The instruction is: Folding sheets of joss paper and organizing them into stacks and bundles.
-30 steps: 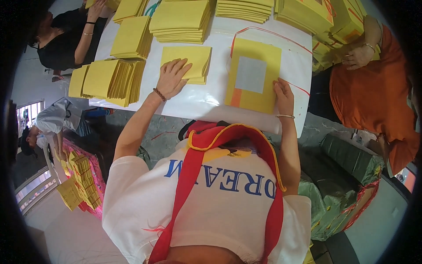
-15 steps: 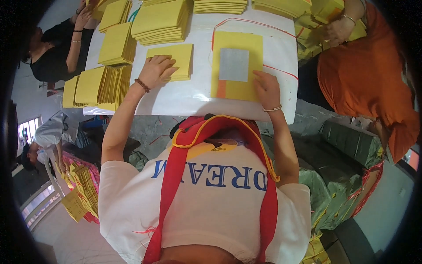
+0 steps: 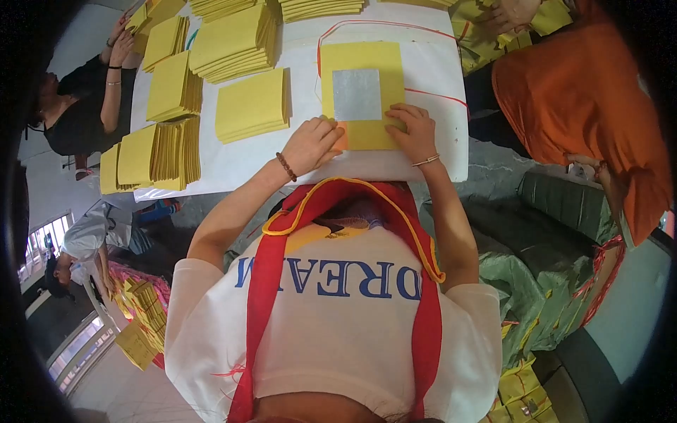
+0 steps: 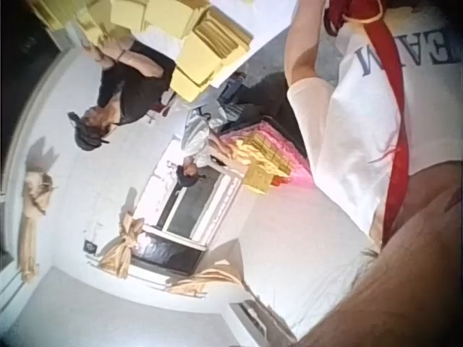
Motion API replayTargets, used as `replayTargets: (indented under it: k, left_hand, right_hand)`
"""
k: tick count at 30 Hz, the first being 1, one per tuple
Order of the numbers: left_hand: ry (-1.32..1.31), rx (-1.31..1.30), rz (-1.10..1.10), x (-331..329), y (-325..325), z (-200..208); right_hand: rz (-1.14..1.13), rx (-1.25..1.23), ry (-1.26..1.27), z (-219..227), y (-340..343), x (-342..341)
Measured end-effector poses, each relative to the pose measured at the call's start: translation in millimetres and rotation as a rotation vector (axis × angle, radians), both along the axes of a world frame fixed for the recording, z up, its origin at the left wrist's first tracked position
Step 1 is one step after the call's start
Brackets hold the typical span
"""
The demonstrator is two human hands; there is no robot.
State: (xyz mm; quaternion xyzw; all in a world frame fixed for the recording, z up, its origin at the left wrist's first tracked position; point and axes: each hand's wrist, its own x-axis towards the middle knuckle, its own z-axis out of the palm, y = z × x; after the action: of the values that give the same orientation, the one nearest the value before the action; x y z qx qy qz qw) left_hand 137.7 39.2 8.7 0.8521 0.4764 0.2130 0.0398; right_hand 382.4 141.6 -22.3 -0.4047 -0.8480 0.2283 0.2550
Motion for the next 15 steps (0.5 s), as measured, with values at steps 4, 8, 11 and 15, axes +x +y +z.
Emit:
replayTargets:
  k: [4,8,11,15]
  left_hand:
    - [-0.043,-0.115,-0.078,-8,8,-4]
    - [-0.255,-0.216,-0.059,-12,20,-5]
    - [-0.337,-0.367,0.003,-19,31,-1]
    - [-0.388,-0.603,0.025,-22,41,2]
  right_hand:
    - [-0.041,-0.374,0.347,-8,4,6]
    - [-0.079,-0.415,0.360,-7,1,11]
    - [-0.065,-0.396,0.313,-3,4,9]
    - [-0.098,-0.427,0.333,-7,5,8]
